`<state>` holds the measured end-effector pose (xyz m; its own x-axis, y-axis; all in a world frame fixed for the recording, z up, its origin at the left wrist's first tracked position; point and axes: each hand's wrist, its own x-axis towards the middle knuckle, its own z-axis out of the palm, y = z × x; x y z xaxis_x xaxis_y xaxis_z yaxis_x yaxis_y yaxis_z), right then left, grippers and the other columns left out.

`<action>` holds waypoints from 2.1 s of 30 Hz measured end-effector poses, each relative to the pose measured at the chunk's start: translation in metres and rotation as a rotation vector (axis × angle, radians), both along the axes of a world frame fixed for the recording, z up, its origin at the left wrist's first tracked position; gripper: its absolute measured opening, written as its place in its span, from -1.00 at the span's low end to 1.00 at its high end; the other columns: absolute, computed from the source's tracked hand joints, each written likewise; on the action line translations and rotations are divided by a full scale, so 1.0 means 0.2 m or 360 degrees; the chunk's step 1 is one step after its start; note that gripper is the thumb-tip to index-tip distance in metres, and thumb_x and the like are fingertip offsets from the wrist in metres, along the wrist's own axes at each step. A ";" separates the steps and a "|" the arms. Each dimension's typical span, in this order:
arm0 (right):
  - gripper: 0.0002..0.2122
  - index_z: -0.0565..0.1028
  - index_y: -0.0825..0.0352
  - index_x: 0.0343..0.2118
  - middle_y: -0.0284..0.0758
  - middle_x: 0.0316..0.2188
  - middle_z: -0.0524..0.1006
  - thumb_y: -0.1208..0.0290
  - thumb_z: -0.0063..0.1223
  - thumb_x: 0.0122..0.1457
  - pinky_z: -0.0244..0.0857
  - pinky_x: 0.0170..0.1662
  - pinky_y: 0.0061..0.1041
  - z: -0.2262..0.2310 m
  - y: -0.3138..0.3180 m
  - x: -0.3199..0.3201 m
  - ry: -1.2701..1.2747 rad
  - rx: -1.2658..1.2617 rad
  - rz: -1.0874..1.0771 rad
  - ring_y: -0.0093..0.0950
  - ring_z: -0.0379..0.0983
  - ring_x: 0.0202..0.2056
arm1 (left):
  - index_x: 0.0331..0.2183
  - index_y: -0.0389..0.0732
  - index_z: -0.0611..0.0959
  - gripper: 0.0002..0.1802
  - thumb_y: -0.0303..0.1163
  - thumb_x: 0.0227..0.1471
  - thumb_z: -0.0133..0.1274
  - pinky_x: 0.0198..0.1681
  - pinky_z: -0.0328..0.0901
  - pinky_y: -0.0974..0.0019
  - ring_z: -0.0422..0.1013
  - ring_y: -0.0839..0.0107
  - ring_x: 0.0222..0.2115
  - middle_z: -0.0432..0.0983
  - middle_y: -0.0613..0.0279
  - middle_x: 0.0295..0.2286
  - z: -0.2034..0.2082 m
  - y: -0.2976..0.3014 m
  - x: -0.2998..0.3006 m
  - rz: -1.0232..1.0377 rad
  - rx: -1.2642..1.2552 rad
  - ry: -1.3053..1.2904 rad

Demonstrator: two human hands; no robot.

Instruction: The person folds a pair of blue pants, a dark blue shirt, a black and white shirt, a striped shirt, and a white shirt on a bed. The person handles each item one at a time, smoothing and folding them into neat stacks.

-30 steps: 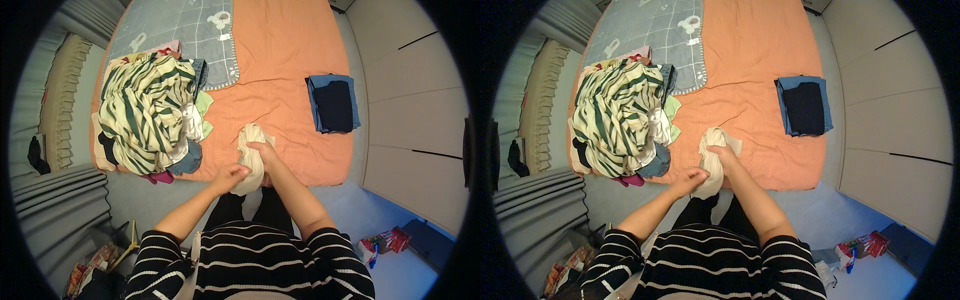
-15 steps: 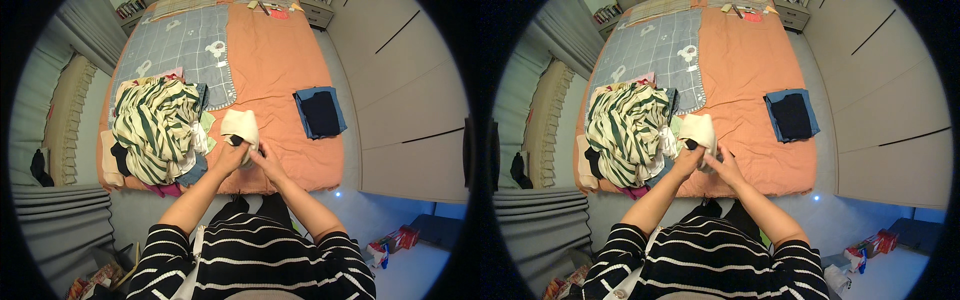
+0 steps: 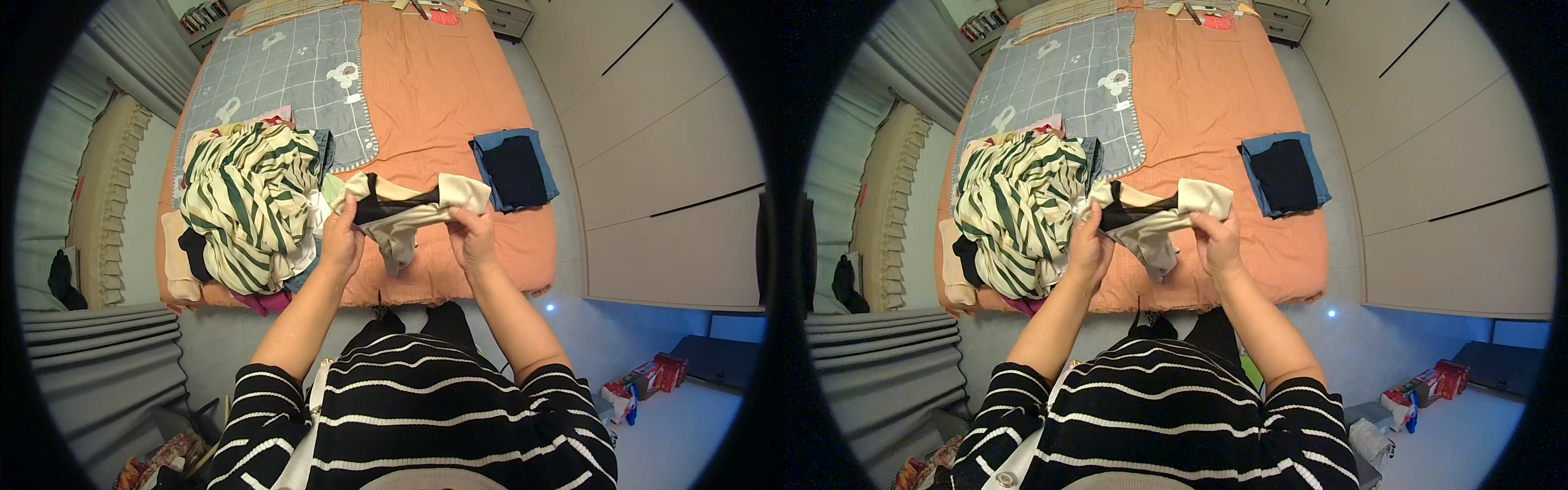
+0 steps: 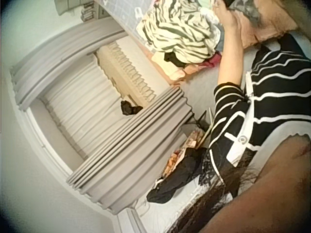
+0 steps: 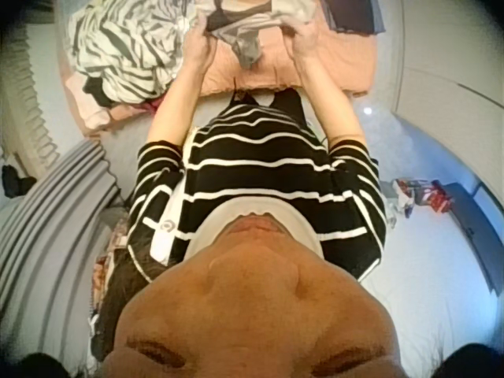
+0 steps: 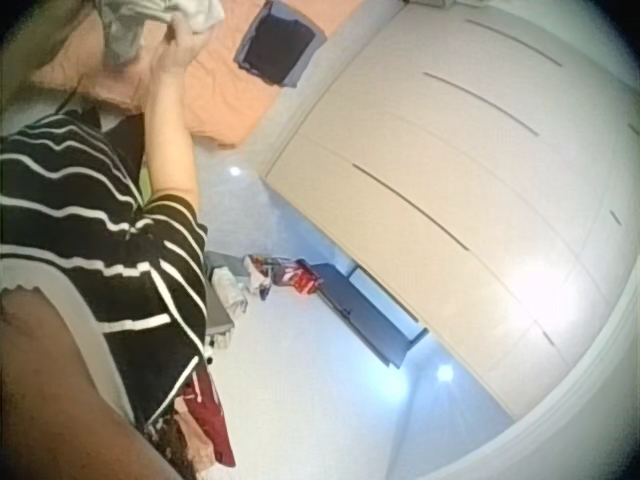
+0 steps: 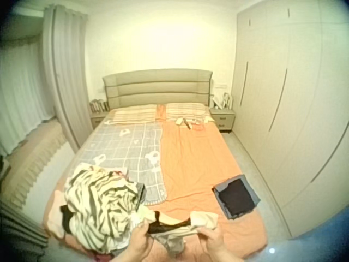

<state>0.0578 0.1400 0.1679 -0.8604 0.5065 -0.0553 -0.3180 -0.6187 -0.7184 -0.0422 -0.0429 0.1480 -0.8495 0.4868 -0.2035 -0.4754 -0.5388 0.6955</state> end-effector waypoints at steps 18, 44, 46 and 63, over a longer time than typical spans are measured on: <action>-0.78 0.42 0.38 -0.22 -0.38 -0.33 0.51 0.50 0.17 0.07 0.33 -0.18 -0.60 0.44 0.41 0.01 0.0027 0.0837 -0.0491 -0.60 0.43 -0.28 | -0.30 -0.24 0.55 -0.74 -0.27 0.24 -0.15 -0.41 0.20 0.53 0.30 0.64 -0.50 0.43 0.42 -0.46 0.41 -0.14 -0.39 0.0798 -0.0186 0.0776; -0.88 0.37 0.33 -0.44 -0.44 -0.54 0.43 0.52 0.11 0.10 0.33 -0.45 -0.65 0.31 0.68 0.10 -0.0771 0.1491 -0.0099 -0.65 0.40 -0.52 | -0.16 -0.31 0.49 -0.64 -0.19 0.19 -0.10 -0.37 0.41 0.44 0.52 0.37 -0.44 0.54 0.14 -0.38 0.42 -0.15 -0.46 -0.0293 -0.0935 0.0796; -0.87 0.36 0.32 -0.46 -0.44 -0.55 0.42 0.53 0.13 0.08 0.30 -0.47 -0.65 0.36 0.64 0.23 -0.0801 0.1459 0.0140 -0.66 0.38 -0.53 | -0.19 -0.36 0.51 -0.62 -0.20 0.17 -0.07 -0.40 0.43 0.38 0.52 0.33 -0.47 0.54 0.11 -0.42 0.40 -0.29 -0.38 -0.0573 -0.0969 0.0762; -0.52 0.30 0.47 0.02 -0.14 -0.17 0.50 0.35 0.12 0.08 0.27 -0.08 -0.49 -0.77 1.14 -0.48 -0.1015 0.1085 -0.0420 -0.41 0.42 -0.12 | 0.20 -0.14 0.14 -0.36 -0.16 0.17 -0.08 -0.12 0.28 0.26 0.33 0.33 -0.04 0.22 0.12 0.09 -0.41 0.50 -0.81 -0.0187 -0.0974 0.0318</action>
<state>-0.0379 0.3677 0.0132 -0.6244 0.7753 -0.0952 0.1867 0.0299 -0.9820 -0.2050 0.0575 0.0652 -0.8477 0.4252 -0.3172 -0.3369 0.0303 0.9410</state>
